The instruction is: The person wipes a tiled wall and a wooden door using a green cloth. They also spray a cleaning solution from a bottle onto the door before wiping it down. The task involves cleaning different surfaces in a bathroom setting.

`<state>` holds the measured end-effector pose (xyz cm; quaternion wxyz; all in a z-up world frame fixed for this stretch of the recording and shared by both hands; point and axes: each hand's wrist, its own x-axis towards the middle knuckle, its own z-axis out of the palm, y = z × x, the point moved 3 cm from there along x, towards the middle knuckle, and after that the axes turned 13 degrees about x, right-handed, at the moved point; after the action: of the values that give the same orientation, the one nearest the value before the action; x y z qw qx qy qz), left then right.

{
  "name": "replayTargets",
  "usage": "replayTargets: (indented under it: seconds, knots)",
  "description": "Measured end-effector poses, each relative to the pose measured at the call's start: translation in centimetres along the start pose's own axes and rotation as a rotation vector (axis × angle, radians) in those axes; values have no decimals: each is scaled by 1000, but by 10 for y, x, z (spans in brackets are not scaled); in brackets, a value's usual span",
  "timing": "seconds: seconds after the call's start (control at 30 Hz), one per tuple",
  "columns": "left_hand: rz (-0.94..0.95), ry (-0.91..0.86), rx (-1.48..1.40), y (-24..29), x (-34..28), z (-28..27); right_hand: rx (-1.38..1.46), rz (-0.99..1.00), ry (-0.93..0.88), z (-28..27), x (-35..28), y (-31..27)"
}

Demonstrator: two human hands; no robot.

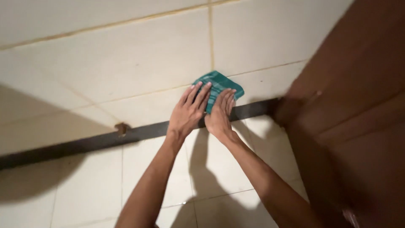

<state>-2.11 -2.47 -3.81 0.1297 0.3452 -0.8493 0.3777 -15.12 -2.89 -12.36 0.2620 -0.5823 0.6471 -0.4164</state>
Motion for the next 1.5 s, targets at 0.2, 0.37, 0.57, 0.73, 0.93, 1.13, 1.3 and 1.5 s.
replayTargets:
  seconds: [0.2, 0.37, 0.57, 0.73, 0.93, 1.13, 1.3, 1.5]
  knots:
    - [-54, -137, 208, -40, -61, -12, -310, -475, -124, 11, -28, -93]
    - [-206, -215, 28, -32, -75, 3, -427, -596, -102, 18, -19, -76]
    - [-223, -333, -116, -8, -57, 6, -629, -608, -30, -15, -16, -62]
    - [-184, -259, -103, 12, -30, 12, -730, -562, 15, -49, -14, -47]
    - [-114, -96, 29, 39, 19, 18, -725, -486, 105, -108, -7, -24]
    - [-44, -43, -78, 65, 67, 15, -729, -375, 173, -143, -1, 0]
    - [67, -137, -27, 104, 101, 26, -648, -348, 283, -146, 9, 72]
    - [114, -114, -27, 148, 115, 49, -513, -323, 302, -137, 4, 126]
